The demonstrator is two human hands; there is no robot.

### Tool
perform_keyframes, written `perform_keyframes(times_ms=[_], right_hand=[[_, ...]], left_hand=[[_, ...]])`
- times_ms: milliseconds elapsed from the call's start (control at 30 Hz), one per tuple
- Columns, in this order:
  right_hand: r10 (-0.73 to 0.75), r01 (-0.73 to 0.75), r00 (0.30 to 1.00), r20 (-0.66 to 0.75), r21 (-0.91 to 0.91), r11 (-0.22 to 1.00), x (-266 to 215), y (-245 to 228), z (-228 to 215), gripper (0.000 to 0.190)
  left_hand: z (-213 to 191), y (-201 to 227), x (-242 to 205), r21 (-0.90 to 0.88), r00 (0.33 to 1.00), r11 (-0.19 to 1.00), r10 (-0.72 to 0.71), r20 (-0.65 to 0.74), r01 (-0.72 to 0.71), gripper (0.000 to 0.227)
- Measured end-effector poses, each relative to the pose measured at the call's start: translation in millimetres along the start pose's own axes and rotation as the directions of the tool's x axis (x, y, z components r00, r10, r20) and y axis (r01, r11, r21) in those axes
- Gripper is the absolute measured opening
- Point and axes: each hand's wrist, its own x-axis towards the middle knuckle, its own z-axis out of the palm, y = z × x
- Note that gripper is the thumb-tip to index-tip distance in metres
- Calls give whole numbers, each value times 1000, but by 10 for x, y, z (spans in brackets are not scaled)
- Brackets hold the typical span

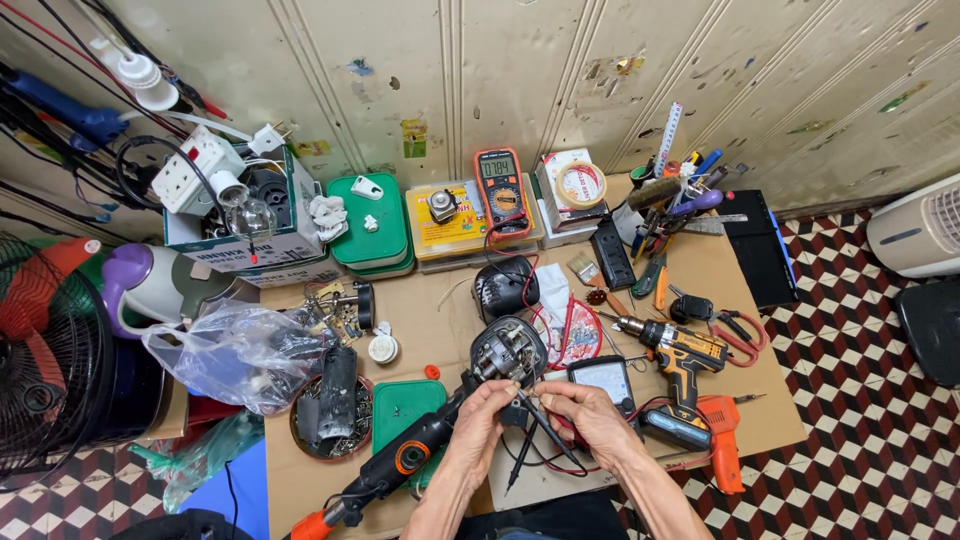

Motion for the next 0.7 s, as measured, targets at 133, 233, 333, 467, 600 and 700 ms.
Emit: perform_keyframes(times_ms=[133, 233, 333, 467, 600, 700], right_hand=[[14, -14, 1000, 2, -23, 1000, -12, -5, -46, 25], [45, -32, 995, 86, -144, 989, -44, -101, -186, 30], [79, -67, 996, 27, -310, 948, -85, -420, -313, 36], [14, -78, 991, -130, -504, 860, 339, -833, -489, 42], [-171, -76, 975, -142, -935, 345, 914, -1137, -451, 41], [-533, 224, 845, 42, -933, 281, 1214, -1540, -164, 33]], left_hand=[[34, -22, -19, -24, 1000, 1000, -15, -17, 15, 15], [72, -8, -41, -34, 1000, 999, -16, -25, 15, 16], [142, 67, -110, -36, 998, 999, -14, -54, 12, 17], [133, -81, -83, -16, 992, 1000, 5, -123, -7, 17], [145, -180, -29, 1, 990, 999, 41, -134, -42, 17], [16, -395, 95, 14, 983, 999, 48, -175, -46, 18]])
